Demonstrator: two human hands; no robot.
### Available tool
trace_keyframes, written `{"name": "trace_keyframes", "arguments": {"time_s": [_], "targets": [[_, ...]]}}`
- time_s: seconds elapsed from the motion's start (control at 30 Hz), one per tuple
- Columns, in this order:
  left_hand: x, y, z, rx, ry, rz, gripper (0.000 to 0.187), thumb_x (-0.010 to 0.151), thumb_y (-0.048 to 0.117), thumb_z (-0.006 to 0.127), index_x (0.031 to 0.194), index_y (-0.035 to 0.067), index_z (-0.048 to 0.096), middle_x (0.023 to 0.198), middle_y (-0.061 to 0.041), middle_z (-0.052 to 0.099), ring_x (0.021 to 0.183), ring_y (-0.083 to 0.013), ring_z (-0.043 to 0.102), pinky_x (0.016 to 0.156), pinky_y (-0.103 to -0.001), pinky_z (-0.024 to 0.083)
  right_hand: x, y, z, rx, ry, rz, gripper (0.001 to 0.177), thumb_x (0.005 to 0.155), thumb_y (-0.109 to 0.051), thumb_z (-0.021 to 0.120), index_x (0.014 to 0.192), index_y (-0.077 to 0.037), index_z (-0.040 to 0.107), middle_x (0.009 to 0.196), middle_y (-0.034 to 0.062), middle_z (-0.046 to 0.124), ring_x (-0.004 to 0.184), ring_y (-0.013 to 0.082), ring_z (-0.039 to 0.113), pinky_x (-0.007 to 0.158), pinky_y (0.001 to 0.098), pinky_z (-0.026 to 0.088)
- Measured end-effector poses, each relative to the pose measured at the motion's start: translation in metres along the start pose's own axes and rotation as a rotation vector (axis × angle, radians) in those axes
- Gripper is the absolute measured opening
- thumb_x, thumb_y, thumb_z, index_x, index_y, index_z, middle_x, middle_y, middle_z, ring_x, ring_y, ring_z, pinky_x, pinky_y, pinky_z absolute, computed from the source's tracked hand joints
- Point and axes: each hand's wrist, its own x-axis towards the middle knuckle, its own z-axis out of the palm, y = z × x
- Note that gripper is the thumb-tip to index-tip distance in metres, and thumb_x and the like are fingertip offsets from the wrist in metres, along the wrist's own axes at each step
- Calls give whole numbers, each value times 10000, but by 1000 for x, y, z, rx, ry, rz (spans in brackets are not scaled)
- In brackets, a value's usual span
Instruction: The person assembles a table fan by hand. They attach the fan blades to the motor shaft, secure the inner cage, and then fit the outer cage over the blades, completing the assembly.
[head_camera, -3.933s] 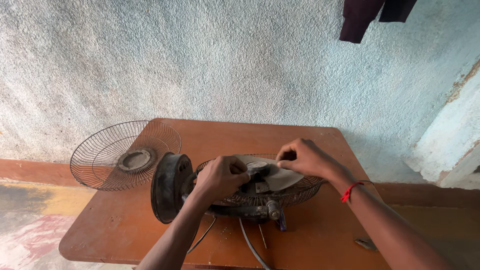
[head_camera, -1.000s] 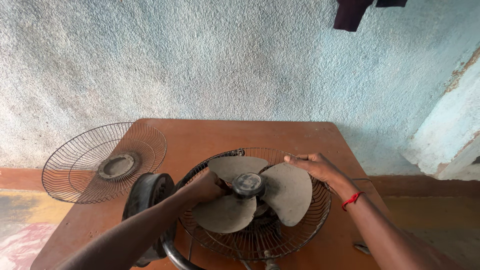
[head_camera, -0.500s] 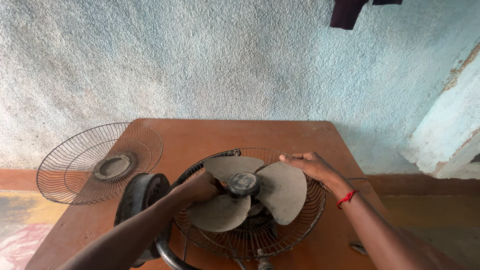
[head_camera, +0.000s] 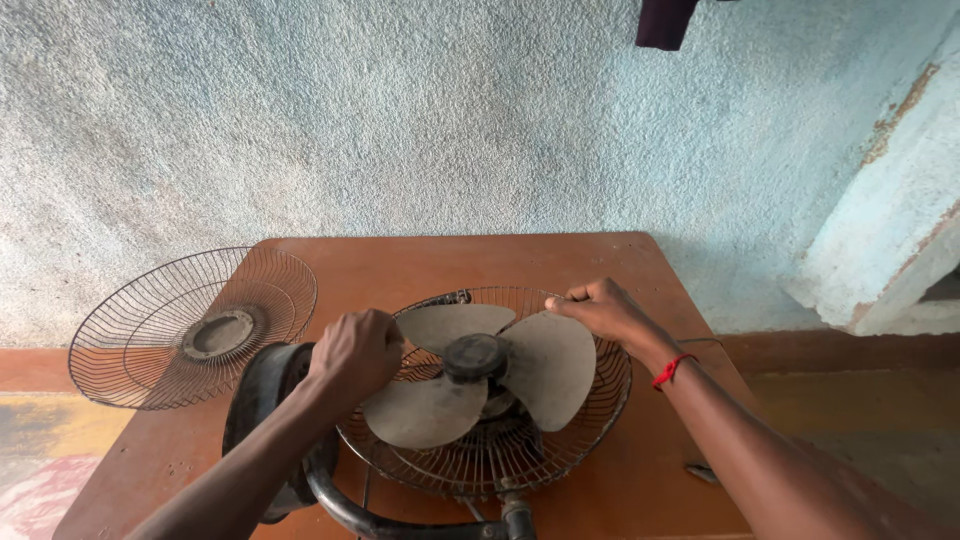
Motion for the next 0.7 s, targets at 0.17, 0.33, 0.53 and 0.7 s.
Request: {"name": "trace_keyframes", "arguments": {"time_s": [0.17, 0.33, 0.53, 0.7], "targets": [[-29, 31, -24, -261, 13, 190, 203, 868, 211, 729, 1011, 82, 791, 930, -114, 804, 813, -246, 785, 754, -407, 625, -19, -28, -14, -157, -15, 13, 377, 841, -489, 727, 792, -123, 805, 566, 7, 666, 538, 117, 629, 577, 367, 506], [-58, 63, -17, -353, -91, 295, 158, 834, 179, 752, 961, 102, 807, 1021, -96, 802, 900, -221, 774, 843, -378, 612, -41, -51, -25, -348, -81, 77, 476, 906, -545, 671, 824, -92, 793, 651, 98, 675, 601, 206, 626, 625, 430, 495], [-91, 91, 5, -269, 61, 458, 95, 743, 98, 757, 811, 77, 821, 1106, -123, 755, 1042, -276, 706, 898, -416, 581, -63, -64, -18, -423, -24, 89, 538, 943, -581, 631, 747, -84, 699, 611, 73, 601, 579, 218, 579, 636, 458, 480], [-101, 105, 11, -58, 19, 291, 137, 849, 110, 670, 896, 55, 786, 1225, -123, 686, 1133, -287, 640, 851, -446, 581, -64, -65, -13, -404, -34, 92, 626, 988, -595, 565, 693, -47, 632, 590, 104, 586, 580, 252, 601, 668, 493, 510]]}}
